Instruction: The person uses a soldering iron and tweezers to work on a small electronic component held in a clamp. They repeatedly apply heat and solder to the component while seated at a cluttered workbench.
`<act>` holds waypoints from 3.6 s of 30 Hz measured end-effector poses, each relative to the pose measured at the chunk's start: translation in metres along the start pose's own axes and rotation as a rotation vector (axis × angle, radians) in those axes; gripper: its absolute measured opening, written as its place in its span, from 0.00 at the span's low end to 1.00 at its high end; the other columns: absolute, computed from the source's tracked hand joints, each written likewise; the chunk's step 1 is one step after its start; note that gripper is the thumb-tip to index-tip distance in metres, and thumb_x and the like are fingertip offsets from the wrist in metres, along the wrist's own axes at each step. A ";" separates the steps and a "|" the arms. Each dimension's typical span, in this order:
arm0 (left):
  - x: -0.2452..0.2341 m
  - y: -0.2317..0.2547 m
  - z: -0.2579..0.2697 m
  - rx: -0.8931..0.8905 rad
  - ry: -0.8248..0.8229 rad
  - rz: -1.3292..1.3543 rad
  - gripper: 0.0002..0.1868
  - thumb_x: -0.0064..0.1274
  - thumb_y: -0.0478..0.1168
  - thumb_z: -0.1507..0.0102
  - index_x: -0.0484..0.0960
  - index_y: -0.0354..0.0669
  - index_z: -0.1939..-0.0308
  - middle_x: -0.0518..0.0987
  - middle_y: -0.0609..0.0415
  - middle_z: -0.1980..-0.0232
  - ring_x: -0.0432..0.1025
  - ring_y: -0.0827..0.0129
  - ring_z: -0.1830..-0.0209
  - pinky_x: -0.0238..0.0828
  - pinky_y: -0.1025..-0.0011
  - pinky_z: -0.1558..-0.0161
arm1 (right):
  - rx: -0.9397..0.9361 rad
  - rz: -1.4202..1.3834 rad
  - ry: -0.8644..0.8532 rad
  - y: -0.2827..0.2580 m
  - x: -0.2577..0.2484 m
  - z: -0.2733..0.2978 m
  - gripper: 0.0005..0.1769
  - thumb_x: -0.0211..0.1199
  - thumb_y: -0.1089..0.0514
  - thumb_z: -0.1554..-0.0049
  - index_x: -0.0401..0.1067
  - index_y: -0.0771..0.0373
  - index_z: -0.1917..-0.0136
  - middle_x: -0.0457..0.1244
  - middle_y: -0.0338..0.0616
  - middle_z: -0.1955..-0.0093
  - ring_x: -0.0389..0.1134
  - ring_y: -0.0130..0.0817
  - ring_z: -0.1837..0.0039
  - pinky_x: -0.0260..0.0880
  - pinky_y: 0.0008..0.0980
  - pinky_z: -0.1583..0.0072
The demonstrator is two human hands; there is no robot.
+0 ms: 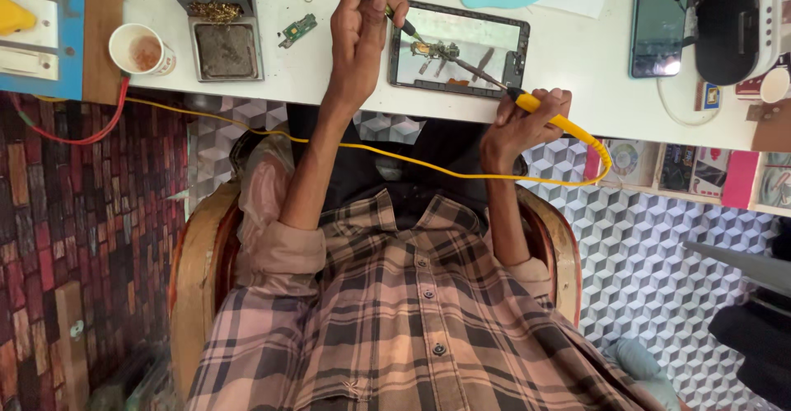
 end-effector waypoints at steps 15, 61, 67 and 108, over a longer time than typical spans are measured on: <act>0.000 -0.004 -0.002 0.001 0.004 0.002 0.19 0.39 0.56 0.20 0.71 0.46 0.39 0.77 0.59 0.62 0.50 0.85 0.80 0.45 0.81 0.76 | -0.159 0.419 -0.237 -0.035 0.033 -0.001 0.18 0.52 0.60 0.29 0.54 0.63 0.61 0.50 0.38 0.68 0.50 0.24 0.70 0.58 0.27 0.67; 0.000 0.003 -0.001 -0.007 0.003 0.005 0.19 0.40 0.56 0.20 0.71 0.46 0.39 0.77 0.59 0.63 0.53 0.85 0.77 0.49 0.80 0.73 | -0.030 0.110 -0.004 -0.020 0.011 -0.006 0.18 0.55 0.51 0.32 0.59 0.63 0.59 0.50 0.37 0.69 0.45 0.24 0.73 0.48 0.29 0.72; 0.000 0.000 0.000 -0.002 0.015 -0.021 0.19 0.40 0.55 0.21 0.71 0.45 0.39 0.78 0.59 0.62 0.51 0.84 0.76 0.46 0.81 0.76 | -0.015 0.044 0.034 0.002 -0.010 0.000 0.16 0.55 0.52 0.33 0.60 0.64 0.58 0.53 0.39 0.67 0.46 0.25 0.75 0.48 0.30 0.74; -0.003 -0.008 0.003 -0.043 0.029 -0.048 0.17 0.36 0.53 0.19 0.68 0.46 0.38 0.86 0.51 0.57 0.52 0.83 0.82 0.47 0.80 0.77 | 0.022 -0.010 0.032 0.003 -0.013 0.002 0.16 0.54 0.53 0.32 0.59 0.64 0.57 0.50 0.39 0.67 0.45 0.26 0.74 0.48 0.30 0.71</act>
Point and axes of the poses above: each hand's wrist, its own z-axis away from the middle knuckle, its own x-axis out of the palm, y = z × x, the point moved 8 cm from there along -z, towards the middle knuckle
